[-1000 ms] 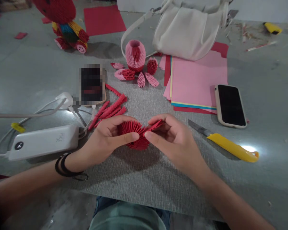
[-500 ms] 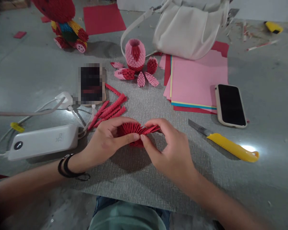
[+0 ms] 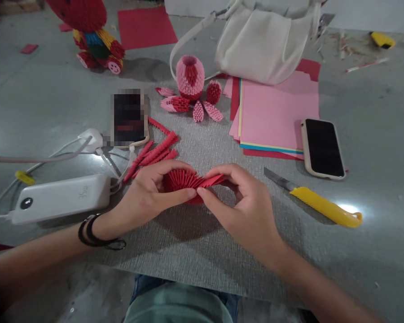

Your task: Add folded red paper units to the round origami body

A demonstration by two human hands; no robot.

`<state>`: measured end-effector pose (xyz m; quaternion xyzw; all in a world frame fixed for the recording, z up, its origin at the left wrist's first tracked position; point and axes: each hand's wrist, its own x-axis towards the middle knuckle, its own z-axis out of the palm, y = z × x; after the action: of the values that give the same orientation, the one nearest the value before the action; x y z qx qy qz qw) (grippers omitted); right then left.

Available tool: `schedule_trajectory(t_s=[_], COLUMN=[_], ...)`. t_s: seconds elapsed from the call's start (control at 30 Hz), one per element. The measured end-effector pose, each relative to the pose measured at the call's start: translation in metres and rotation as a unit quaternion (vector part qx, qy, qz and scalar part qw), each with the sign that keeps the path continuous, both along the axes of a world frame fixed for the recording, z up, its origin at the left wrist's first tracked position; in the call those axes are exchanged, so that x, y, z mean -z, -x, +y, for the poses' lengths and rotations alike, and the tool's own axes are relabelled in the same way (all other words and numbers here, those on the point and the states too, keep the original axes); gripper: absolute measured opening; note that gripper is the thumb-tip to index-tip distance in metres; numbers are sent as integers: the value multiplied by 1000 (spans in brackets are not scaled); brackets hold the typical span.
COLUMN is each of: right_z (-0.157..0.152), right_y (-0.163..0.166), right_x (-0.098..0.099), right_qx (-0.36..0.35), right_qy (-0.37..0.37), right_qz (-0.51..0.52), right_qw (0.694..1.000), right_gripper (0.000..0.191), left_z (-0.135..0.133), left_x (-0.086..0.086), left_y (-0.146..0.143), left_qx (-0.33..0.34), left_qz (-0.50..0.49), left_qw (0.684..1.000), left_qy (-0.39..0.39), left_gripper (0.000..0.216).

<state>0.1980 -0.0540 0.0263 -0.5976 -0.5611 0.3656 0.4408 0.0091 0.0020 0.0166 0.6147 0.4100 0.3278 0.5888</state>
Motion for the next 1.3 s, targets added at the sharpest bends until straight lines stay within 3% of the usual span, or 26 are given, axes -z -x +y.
schedule_trajectory(t_s=[0.17, 0.33, 0.53, 0.77, 1.1, 1.3], right_z=[4, 15, 20, 19, 18, 16], right_y=[-8, -22, -22, -21, -18, -21], right_x=[3, 8, 8, 8, 9, 9], right_qx=[-5, 3, -23, -56, -38, -45], right_qy=[34, 91, 168, 191, 217, 195], right_qz=[69, 183, 271, 279, 343, 292], right_qw=[997, 979, 948, 939, 913, 935], right_gripper=[14, 33, 30, 28, 26, 24], left_z=[0, 0, 0, -1, -1, 1], left_x=[2, 13, 14, 11, 13, 9], left_y=[1, 0, -3, -4, -1, 1], left_qx=[-10, -39, -42, -41, -26, -10], left_qz=[-19, -124, -192, -202, -158, -119], left_qw=[1000, 986, 964, 964, 983, 990], left_qy=[11, 106, 179, 171, 94, 76], left_gripper=[28, 32, 34, 32, 31, 27])
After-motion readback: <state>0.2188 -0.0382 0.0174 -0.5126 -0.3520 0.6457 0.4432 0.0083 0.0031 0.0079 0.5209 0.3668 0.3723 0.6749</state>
